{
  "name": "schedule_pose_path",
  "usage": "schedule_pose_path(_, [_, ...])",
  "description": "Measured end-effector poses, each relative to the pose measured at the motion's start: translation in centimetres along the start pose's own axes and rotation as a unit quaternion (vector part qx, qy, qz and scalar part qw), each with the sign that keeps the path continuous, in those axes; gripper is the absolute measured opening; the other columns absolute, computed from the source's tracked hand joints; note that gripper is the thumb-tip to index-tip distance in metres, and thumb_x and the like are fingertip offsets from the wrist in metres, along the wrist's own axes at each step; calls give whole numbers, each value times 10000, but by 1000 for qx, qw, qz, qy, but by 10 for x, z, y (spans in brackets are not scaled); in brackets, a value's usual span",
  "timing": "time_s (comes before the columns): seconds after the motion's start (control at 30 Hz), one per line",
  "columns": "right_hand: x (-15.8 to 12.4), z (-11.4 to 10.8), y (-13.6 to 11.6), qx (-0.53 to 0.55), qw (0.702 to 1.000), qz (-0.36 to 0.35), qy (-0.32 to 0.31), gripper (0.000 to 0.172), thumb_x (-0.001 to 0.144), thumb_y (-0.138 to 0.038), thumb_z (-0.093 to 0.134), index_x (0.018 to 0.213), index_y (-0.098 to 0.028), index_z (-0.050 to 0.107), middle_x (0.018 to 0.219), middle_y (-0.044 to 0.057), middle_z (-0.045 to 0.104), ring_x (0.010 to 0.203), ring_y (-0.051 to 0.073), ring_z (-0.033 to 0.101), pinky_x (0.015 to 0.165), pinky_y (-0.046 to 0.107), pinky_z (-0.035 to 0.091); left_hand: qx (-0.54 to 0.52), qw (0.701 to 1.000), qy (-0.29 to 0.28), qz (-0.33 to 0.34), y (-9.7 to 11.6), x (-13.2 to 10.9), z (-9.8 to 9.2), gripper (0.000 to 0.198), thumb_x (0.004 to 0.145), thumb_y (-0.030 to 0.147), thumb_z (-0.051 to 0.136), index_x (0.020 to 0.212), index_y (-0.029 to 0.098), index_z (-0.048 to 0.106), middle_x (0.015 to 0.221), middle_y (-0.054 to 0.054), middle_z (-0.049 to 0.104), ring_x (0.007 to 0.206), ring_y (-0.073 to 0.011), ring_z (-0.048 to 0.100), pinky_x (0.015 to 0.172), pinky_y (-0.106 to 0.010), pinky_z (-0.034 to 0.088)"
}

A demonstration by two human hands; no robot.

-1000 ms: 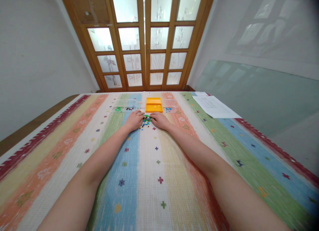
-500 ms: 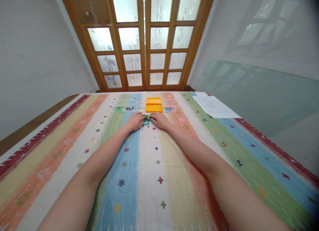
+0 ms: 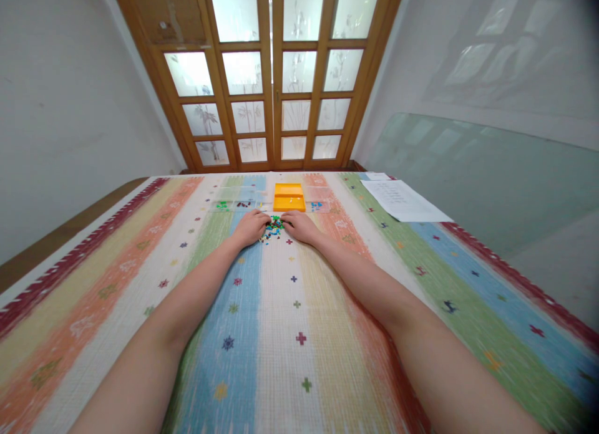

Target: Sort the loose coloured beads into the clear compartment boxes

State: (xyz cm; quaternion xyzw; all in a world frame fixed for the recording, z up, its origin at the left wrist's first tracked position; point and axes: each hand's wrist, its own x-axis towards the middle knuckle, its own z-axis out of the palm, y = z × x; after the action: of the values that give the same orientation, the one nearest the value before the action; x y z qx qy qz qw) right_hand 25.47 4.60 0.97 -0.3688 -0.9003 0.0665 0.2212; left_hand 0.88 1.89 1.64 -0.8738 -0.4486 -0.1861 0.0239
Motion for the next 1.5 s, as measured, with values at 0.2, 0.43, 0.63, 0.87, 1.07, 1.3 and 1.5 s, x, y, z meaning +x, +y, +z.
schedule_pose_path(0.2, [1,-1,0,-1,1000,-1,0,267,1050,-234,545,1170,-173,776,1200,113,746,1130,212,647,1024,317,455,4,1000,-2,4,1,0,-1,360,962,168,506,1188,214,783,1244,-95,760,1201,-275,609,1125,-443,448])
schedule_pose_path(0.43, [-1,-6,-7,3,1000,19,-7,260,1040,-276,592,1192,-183,781,1183,126,750,1105,235,654,1028,347,460,-96,992,56,-62,-6,2,7,425,947,141,449,1207,208,780,1320,-76,738,1247,-242,619,1165,-434,447])
schedule_pose_path(0.63, [-3,-12,-13,-3,1000,19,-9,275,1052,-270,565,1199,-180,780,1188,132,748,1104,236,657,1023,349,460,-307,911,95,-260,-24,18,6,506,908,183,426,1305,173,740,811,-48,741,784,-186,688,802,-322,571])
schedule_pose_path(0.87, [-3,-13,-14,-2,1000,20,-11,265,1047,-285,580,1183,-185,785,1154,127,754,1069,233,664,999,347,464,-435,827,92,-344,-43,40,-4,595,862,273,478,1425,188,648,585,15,584,562,-142,611,592,-241,474])
schedule_pose_path(1.07, [-3,-10,-11,2,1000,13,-4,271,1058,-262,556,1173,-183,789,1154,122,757,1079,226,661,997,331,460,-346,867,89,-348,-33,33,-3,580,869,297,475,1408,187,660,615,8,605,597,-176,616,630,-282,491])
schedule_pose_path(1.3, [-3,-10,-13,-3,1000,25,-3,270,1056,-284,569,1179,-191,790,1149,120,756,1094,234,655,998,335,463,-176,967,49,-179,-41,6,-5,231,841,292,571,898,220,782,885,-61,750,819,-220,659,815,-357,550])
schedule_pose_path(1.5, [-3,-6,-9,-5,1000,17,4,274,1056,-267,558,1188,-189,786,1188,120,753,1133,232,654,1027,339,461,-189,975,-68,-95,-54,-7,-21,217,776,321,619,886,195,756,867,-46,727,769,-194,634,745,-303,513])
